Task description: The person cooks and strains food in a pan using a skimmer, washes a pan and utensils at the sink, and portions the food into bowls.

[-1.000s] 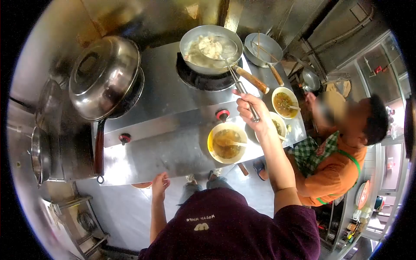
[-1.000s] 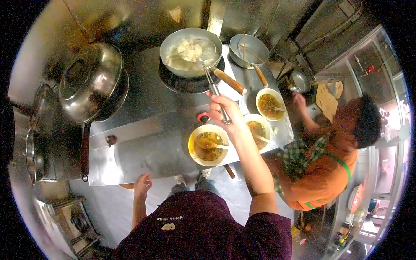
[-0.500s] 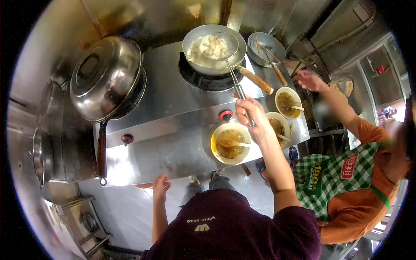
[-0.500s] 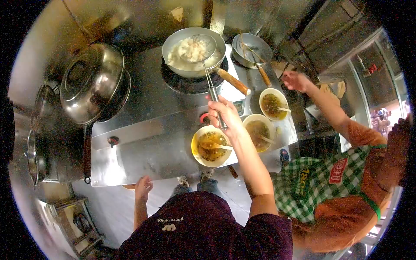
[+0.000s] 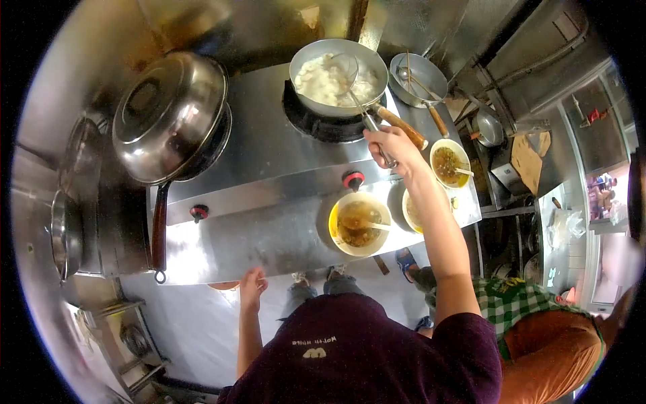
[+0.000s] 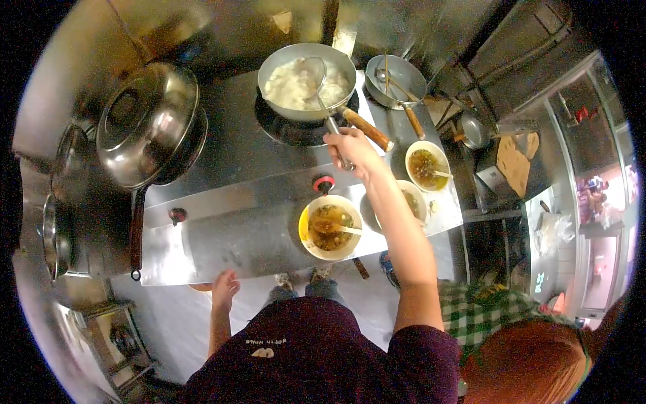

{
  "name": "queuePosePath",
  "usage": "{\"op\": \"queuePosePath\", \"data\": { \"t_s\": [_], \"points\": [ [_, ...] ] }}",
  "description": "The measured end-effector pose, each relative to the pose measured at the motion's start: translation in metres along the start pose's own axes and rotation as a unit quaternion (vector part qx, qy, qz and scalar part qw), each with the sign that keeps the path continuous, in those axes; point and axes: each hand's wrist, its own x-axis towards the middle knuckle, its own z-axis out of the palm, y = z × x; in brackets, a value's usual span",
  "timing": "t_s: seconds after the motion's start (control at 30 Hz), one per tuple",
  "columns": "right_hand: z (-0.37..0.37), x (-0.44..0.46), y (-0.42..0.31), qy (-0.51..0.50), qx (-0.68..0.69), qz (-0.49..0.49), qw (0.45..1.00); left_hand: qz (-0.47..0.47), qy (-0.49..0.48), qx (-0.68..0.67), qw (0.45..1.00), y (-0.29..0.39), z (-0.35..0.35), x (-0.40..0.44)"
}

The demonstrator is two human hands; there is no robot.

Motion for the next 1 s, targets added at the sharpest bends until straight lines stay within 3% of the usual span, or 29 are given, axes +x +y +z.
{"op": "queuePosePath", "data": {
  "t_s": [0.13,0.27,0.33,0.5,0.87,1.0],
  "points": [
    [-0.003,-0.003,0.011,-0.103,0.26,0.075,0.957,0.004,0.001,-0.004,1.0,0.0,-0.007,0.004],
    [-0.005,-0.022,0.025,-0.142,0.34,0.042,0.929,-0.002,0.032,0.006,0.999,0.006,-0.008,-0.005],
    [0.019,-0.031,0.023,-0.107,0.273,0.006,0.956,0.004,0.026,0.002,1.0,0.0,-0.014,-0.002],
    [0.012,-0.025,0.024,-0.191,0.362,0.034,0.912,0.001,0.019,-0.004,1.0,0.009,-0.003,0.002],
    [-0.001,-0.045,-0.011,-0.162,0.301,-0.079,0.936,0.032,-0.008,0.025,0.999,0.006,0.001,-0.004],
    [-0.004,-0.037,0.001,-0.131,0.315,-0.027,0.94,0.029,-0.011,0.016,0.999,0.005,0.001,0.0]
  ]
}}
